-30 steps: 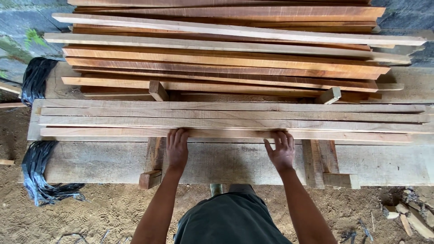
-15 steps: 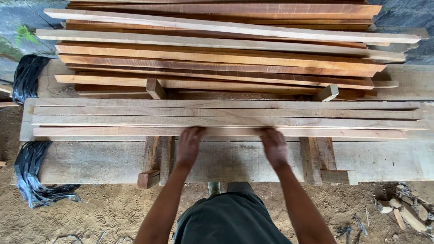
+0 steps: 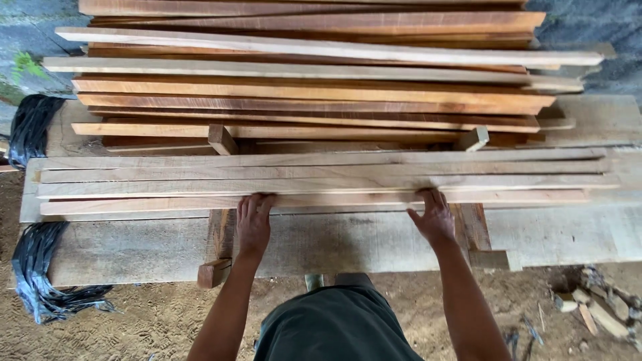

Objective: The recorder is arranging, aligning, and inspecting various wooden planks on a workbench.

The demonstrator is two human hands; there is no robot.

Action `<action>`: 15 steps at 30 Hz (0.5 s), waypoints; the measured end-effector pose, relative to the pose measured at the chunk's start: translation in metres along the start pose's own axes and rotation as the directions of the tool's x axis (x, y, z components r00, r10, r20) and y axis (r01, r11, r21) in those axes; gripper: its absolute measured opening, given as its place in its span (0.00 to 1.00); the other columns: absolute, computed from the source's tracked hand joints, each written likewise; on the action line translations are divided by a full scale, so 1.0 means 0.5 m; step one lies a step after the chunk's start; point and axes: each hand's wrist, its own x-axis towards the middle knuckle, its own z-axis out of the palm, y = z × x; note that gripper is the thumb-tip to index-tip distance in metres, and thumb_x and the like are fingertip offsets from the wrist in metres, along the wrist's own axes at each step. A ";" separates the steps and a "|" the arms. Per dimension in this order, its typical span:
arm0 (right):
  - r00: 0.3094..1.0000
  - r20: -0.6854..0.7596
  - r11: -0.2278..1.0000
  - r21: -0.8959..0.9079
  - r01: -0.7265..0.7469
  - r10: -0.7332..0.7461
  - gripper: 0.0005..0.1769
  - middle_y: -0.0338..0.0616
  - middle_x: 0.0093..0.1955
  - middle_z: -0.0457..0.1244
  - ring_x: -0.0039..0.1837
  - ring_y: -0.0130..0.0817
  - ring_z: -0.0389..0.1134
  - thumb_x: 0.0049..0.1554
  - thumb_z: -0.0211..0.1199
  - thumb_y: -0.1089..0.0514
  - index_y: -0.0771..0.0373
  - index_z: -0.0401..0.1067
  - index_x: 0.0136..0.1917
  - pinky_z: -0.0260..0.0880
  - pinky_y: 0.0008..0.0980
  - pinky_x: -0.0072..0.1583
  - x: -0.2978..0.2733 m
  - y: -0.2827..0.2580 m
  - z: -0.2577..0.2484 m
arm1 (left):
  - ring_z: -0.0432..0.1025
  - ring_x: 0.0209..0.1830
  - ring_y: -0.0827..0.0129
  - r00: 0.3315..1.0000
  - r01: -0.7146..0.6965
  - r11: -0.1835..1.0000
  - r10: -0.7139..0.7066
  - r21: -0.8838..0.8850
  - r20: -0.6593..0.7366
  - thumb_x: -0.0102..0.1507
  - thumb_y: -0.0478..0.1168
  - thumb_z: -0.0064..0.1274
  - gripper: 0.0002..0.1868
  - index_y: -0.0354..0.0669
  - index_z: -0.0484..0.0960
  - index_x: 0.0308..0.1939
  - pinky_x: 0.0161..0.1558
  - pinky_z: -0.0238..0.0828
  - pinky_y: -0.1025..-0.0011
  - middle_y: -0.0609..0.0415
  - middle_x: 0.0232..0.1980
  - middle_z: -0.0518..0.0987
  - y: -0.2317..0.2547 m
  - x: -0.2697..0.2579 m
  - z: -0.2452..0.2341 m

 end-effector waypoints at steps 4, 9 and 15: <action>0.995 0.096 1.000 0.013 -0.029 0.027 0.26 0.31 0.58 0.63 0.68 0.37 0.66 0.50 0.73 0.44 0.45 0.73 0.60 0.75 0.49 0.61 0.012 -0.003 -0.026 | 0.69 0.61 0.57 1.000 -0.025 1.000 0.025 -0.003 0.008 0.69 0.39 0.49 0.09 0.58 0.80 0.51 0.69 0.64 0.55 0.52 0.52 0.71 0.001 -0.004 0.002; 0.991 0.129 0.978 -0.208 0.011 0.016 0.28 0.33 0.56 0.65 0.64 0.38 0.68 0.48 0.72 0.37 0.48 0.75 0.59 0.77 0.50 0.55 0.026 -0.076 -0.059 | 0.71 0.59 0.56 1.000 -0.018 1.000 0.018 -0.005 -0.007 0.66 0.37 0.54 0.10 0.54 0.80 0.51 0.65 0.67 0.55 0.51 0.50 0.72 -0.007 -0.019 0.042; 0.911 -0.266 0.949 -0.092 0.301 -0.315 0.16 0.30 0.38 0.66 0.48 0.34 0.72 0.51 0.73 0.35 0.45 0.77 0.42 0.74 0.35 0.49 0.064 -0.142 -0.017 | 0.74 0.52 0.64 0.989 -0.119 0.984 0.130 -0.134 0.076 0.63 0.45 0.58 0.04 0.54 0.81 0.40 0.57 0.70 0.61 0.59 0.43 0.75 0.047 0.038 0.005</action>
